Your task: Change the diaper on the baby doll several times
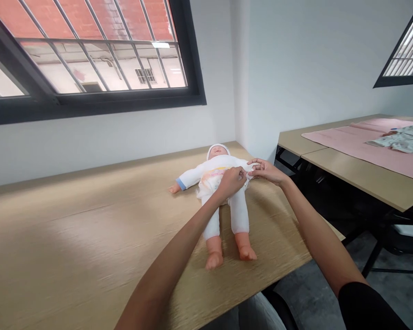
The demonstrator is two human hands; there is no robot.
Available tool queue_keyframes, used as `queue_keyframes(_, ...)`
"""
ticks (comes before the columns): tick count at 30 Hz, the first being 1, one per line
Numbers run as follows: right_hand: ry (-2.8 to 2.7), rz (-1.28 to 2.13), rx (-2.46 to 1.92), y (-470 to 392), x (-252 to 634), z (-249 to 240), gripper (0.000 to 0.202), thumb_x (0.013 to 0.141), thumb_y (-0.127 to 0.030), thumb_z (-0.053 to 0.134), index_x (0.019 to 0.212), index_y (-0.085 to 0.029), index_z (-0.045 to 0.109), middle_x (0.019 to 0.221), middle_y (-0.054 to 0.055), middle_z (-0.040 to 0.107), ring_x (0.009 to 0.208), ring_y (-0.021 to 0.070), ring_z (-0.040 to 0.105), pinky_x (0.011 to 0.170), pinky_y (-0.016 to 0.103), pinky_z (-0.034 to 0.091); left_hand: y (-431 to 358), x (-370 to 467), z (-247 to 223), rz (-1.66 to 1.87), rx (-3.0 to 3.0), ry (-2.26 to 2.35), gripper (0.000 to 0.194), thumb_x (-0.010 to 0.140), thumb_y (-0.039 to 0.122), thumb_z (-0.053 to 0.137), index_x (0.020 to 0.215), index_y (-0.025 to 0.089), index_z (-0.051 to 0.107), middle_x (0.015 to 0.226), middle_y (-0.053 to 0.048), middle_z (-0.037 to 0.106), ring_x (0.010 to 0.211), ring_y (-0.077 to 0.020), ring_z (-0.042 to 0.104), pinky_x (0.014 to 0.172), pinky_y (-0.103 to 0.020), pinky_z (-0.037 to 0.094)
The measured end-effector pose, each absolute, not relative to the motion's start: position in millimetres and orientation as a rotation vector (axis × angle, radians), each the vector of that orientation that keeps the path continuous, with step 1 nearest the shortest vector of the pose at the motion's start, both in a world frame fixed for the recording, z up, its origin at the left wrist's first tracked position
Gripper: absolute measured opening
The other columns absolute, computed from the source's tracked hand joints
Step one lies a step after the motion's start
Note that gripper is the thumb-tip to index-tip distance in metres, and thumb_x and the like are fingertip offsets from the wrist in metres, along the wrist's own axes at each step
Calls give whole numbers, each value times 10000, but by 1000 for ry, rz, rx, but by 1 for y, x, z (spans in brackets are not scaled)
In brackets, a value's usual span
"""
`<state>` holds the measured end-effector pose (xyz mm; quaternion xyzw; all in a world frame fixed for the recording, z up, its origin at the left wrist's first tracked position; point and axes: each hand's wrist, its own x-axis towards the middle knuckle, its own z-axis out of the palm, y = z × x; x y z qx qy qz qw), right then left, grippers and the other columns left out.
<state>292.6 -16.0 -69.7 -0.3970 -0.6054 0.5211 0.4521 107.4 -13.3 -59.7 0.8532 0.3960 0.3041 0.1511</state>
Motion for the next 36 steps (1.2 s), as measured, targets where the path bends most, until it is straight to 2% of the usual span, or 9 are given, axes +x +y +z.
queue_keyframes(4, -1481, 1297, -957, -14, 293, -71, 465, 621, -247, 787, 1027, -200, 565, 652, -74, 558, 626, 84, 547, 646, 221, 425, -13, 107, -59, 871, 2454, 1124, 141, 778, 149, 457, 668, 179, 541, 696, -11, 635, 672, -158, 569, 620, -252, 411)
queue_keyframes(10, -1461, 1301, -936, -13, 294, -72, 443, 624, -235, 773, 1013, -194, 564, 645, -77, 568, 613, 76, 541, 638, 212, 416, -8, 106, -62, 888, 2455, 1103, 163, 750, 92, 461, 778, 165, 605, 835, -46, 695, 774, -182, 619, 698, -275, 442)
queue_keyframes(13, -1467, 1313, -927, -13, 294, -71, 438, 635, -240, 766, 1018, -192, 557, 647, -71, 577, 631, 79, 548, 643, 209, 411, -7, 106, -63, 903, 2440, 1074, 113, 791, 188, 503, 756, 171, 609, 808, -39, 698, 773, -187, 624, 698, -275, 451)
queue_keyframes(16, -1485, 1306, -916, -14, 293, -71, 434, 637, -249, 764, 1014, -194, 556, 632, -74, 569, 626, 79, 545, 632, 206, 403, -7, 105, -63, 922, 2415, 1034, 151, 818, 264, 523, 728, 173, 603, 779, -33, 695, 766, -182, 622, 698, -266, 454)
queue_keyframes(31, -1505, 1277, -960, -18, 292, -67, 456, 631, -266, 763, 1027, -185, 552, 636, -75, 550, 604, 70, 511, 625, 209, 394, -8, 105, -61, 882, 2451, 1033, 171, 811, 186, 452, 735, 168, 604, 784, -35, 690, 740, -170, 610, 715, -273, 450)
queue_keyframes(36, -1516, 1265, -956, -17, 291, -68, 465, 617, -266, 777, 1019, -190, 557, 643, -77, 548, 612, 71, 525, 627, 207, 398, -11, 106, -60, 883, 2457, 1079, 168, 800, 183, 445, 665, 170, 545, 711, -31, 647, 684, -168, 571, 658, -273, 411)
